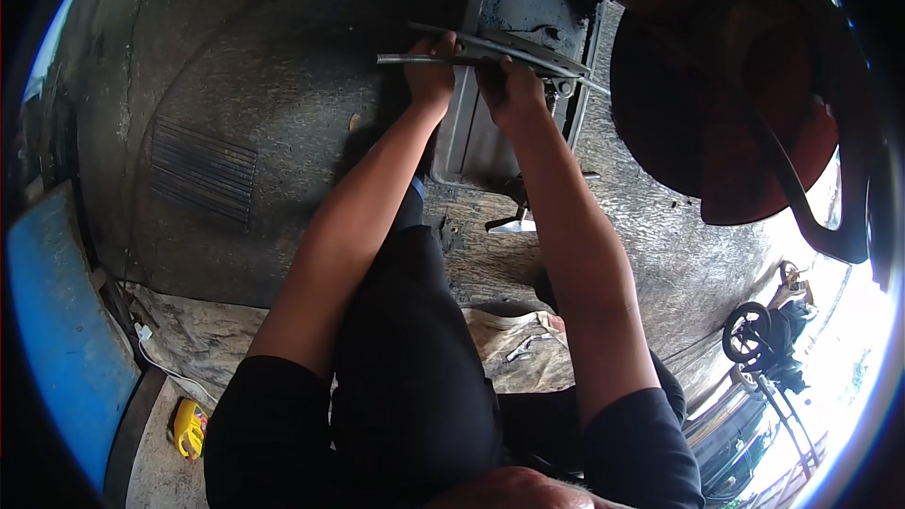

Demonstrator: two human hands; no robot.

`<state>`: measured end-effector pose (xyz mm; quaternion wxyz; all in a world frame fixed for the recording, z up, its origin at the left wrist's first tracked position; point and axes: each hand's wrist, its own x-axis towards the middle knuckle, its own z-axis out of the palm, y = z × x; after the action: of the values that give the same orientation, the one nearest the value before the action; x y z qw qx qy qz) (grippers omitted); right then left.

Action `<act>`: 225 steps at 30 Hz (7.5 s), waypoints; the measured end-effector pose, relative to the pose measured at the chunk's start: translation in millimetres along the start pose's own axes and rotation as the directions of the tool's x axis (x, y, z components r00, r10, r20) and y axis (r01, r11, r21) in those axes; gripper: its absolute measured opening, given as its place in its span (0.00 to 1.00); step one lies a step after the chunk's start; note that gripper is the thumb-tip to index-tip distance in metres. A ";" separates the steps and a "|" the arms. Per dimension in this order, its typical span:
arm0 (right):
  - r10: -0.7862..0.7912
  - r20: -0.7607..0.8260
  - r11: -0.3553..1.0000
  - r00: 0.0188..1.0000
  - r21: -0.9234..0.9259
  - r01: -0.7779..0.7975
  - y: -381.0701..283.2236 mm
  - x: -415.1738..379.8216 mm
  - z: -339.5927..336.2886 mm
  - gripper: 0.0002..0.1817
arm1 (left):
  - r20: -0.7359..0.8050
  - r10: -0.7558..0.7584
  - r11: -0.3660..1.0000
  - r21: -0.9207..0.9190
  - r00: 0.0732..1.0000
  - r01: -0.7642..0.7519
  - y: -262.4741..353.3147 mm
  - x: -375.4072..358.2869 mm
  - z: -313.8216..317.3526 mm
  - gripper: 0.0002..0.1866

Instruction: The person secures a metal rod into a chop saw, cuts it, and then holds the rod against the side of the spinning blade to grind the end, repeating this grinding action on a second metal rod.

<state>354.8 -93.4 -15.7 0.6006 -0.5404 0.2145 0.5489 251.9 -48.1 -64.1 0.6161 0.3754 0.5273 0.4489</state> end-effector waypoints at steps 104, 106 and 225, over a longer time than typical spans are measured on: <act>-0.430 -0.222 0.834 0.875 0.273 0.479 -174.4 -13.1 -342.4 0.10 | -0.055 0.037 0.998 -0.055 0.998 -0.040 90.7 -25.3 -47.5 0.10; -0.461 -0.240 0.802 0.854 0.300 0.517 -158.7 -38.2 -330.0 0.10 | 0.022 0.104 0.995 -0.011 0.994 -0.104 121.3 -36.4 -52.7 0.10; 0.104 0.964 -0.806 0.244 -0.062 0.589 -46.0 -68.0 -79.0 0.13 | 0.796 -0.267 0.303 0.605 0.544 -0.736 283.6 -159.2 6.2 0.08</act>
<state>401.6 -183.8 35.5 0.0794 -0.5679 -0.8170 0.0598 207.0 -109.7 252.1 0.3594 0.8919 0.2690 -0.0548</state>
